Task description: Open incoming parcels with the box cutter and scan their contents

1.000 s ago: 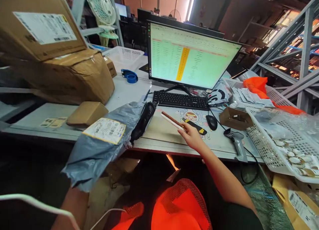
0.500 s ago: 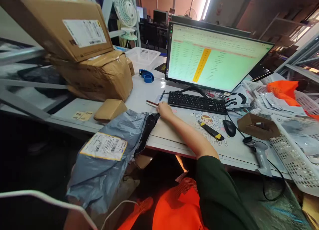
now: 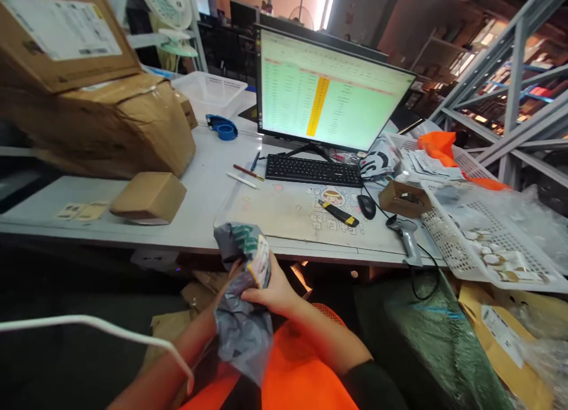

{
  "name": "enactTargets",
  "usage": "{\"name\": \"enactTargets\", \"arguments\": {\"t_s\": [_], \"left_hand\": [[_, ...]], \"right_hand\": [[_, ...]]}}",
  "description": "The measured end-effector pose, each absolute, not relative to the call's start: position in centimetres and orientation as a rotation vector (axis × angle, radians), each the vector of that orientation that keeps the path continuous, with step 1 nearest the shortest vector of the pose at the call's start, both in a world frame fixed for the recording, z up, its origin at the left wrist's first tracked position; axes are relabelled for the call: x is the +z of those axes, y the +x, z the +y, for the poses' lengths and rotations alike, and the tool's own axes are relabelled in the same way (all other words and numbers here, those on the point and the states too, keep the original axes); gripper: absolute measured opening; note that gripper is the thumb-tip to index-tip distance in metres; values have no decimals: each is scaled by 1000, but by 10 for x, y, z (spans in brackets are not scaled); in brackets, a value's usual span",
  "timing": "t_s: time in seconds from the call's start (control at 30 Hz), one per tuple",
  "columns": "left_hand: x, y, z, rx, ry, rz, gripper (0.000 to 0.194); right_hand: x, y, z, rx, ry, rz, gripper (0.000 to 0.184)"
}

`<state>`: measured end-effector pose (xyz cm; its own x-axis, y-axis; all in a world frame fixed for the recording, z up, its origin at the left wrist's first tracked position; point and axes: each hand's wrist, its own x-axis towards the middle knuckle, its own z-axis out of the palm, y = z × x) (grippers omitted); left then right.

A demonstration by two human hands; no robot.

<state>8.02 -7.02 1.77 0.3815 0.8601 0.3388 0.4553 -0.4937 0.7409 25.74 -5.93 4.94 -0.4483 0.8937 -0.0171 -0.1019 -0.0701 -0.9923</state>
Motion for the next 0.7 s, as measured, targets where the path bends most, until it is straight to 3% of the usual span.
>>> {"name": "enactTargets", "arguments": {"t_s": [0.13,0.27,0.37,0.43,0.5,0.6,0.7], "left_hand": [[40,67,-80,947,2187,781,46],[48,66,-79,1123,1991,858,41],[30,101,-80,972,1795,847,88],[11,131,-85,716,1651,839,95],[-9,156,-87,551,1520,907,76],[-25,187,-72,651,1464,1018,55],[-18,222,-46,770,1551,908,36]], "right_hand": [[49,321,-76,1396,-1088,-1224,88],[48,381,-96,1191,-1213,-1143,54],[43,377,-115,1202,-1175,-1404,37],[42,363,-121,1050,-1136,-1623,38],[44,360,-119,701,-1229,-1698,57],[55,383,-125,339,-1410,-1774,85],[69,410,-151,282,-1538,-1901,97]]}}
